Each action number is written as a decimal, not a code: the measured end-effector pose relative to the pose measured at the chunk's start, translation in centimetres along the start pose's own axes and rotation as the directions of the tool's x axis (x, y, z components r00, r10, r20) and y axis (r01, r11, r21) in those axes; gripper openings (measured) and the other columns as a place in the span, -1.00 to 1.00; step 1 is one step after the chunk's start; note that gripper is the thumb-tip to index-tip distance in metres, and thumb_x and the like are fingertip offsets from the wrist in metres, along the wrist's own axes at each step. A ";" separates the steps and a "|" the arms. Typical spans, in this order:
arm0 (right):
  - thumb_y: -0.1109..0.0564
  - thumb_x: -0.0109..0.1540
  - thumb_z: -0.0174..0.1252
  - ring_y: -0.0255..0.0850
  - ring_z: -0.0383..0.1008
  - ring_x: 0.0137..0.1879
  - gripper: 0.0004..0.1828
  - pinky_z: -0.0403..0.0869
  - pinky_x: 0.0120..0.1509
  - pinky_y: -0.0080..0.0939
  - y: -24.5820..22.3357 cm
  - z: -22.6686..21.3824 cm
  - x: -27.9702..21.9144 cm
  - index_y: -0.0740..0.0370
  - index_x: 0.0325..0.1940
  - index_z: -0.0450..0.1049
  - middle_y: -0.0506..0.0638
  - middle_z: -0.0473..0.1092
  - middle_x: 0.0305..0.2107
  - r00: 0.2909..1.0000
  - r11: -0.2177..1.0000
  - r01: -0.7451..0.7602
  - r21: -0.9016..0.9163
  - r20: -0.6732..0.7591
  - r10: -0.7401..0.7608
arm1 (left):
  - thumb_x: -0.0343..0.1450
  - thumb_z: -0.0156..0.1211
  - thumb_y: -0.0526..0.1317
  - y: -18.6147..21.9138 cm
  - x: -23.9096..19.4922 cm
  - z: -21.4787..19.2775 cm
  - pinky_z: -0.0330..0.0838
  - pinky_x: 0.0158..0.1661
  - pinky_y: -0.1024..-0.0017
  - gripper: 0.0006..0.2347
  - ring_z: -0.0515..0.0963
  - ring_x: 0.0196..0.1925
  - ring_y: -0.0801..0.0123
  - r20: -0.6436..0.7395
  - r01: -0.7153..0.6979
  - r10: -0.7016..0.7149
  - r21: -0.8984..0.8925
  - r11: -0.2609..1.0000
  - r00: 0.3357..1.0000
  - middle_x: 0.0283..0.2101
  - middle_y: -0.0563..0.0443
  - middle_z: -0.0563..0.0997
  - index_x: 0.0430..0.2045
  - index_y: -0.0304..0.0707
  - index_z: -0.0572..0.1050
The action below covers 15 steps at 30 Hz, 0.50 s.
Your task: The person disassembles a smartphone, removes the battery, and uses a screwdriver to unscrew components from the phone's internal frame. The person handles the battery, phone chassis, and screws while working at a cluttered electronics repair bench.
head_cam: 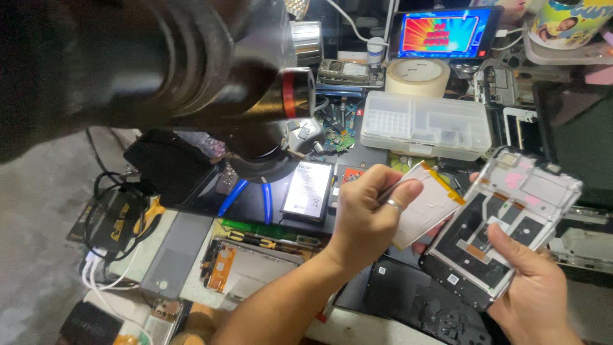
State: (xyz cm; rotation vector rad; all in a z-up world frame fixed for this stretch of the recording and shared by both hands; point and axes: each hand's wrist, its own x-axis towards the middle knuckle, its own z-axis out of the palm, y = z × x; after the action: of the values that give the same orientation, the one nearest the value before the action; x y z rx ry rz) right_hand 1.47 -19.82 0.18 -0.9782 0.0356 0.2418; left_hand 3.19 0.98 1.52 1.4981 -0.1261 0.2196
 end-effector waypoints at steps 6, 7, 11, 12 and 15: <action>0.15 0.42 -0.08 0.09 0.44 0.27 -0.38 0.42 0.33 0.21 -0.4 -0.1 -0.1 0.34 0.59 0.18 0.23 0.37 0.22 0.992 0.993 0.117 0.035 -0.052 -0.115 | 0.56 0.23 -0.20 -0.8 0.8 1.0 0.51 -0.33 0.54 -0.81 0.64 -0.32 0.52 0.022 -0.105 0.103 0.102 0.989 0.994 -0.33 -0.09 0.68 -0.16 -0.43 0.52; 0.14 0.44 -0.08 0.05 0.42 0.30 -0.39 0.40 0.37 0.16 -0.5 -0.2 -0.2 0.35 0.60 0.19 0.21 0.37 0.24 0.991 0.992 0.120 0.032 -0.061 -0.118 | 0.58 0.23 -0.20 -0.8 1.2 0.9 0.51 -0.28 0.56 -0.80 0.64 -0.28 0.50 0.053 -0.070 0.065 0.097 0.993 0.996 -0.30 -0.10 0.68 -0.13 -0.44 0.52; 0.05 0.45 -0.05 0.04 0.40 0.32 -0.38 0.38 0.37 0.15 -1.1 0.0 -0.6 0.33 0.59 0.20 0.20 0.38 0.22 0.993 0.997 0.066 0.046 -0.106 -0.061 | 0.45 0.24 -0.29 0.2 1.3 0.3 0.57 -0.35 0.33 -0.65 0.65 -0.27 0.28 0.354 0.411 -0.342 -0.140 0.901 0.870 -0.15 -0.19 0.62 0.10 -0.44 0.41; 0.02 0.45 -0.05 0.05 0.40 0.34 -0.37 0.37 0.39 0.18 -1.3 0.4 -0.7 0.31 0.59 0.19 0.19 0.37 0.25 0.995 0.996 0.064 0.066 -0.084 -0.058 | 0.39 0.25 -0.36 0.7 0.9 -0.4 0.55 -0.24 0.38 -0.58 0.63 -0.18 0.33 0.402 0.383 -0.286 -0.185 0.905 0.870 -0.09 -0.16 0.61 0.15 -0.42 0.38; -0.08 0.44 -0.08 0.13 0.38 0.36 -0.35 0.35 0.35 0.38 -1.7 1.7 -1.3 0.24 0.58 0.18 0.17 0.34 0.28 0.997 0.998 0.037 0.057 -0.075 -0.033 | 0.32 0.23 -0.43 2.6 -1.9 -2.8 0.58 -0.10 0.42 -0.45 0.63 -0.09 0.38 0.347 0.162 -0.071 -0.240 0.957 0.935 -0.05 -0.11 0.59 0.28 -0.36 0.30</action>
State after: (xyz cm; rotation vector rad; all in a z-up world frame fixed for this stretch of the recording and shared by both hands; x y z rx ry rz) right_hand 0.39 -19.52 2.70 -0.9282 0.0930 0.1710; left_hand 0.58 3.79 3.40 1.2583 -0.3261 -0.1493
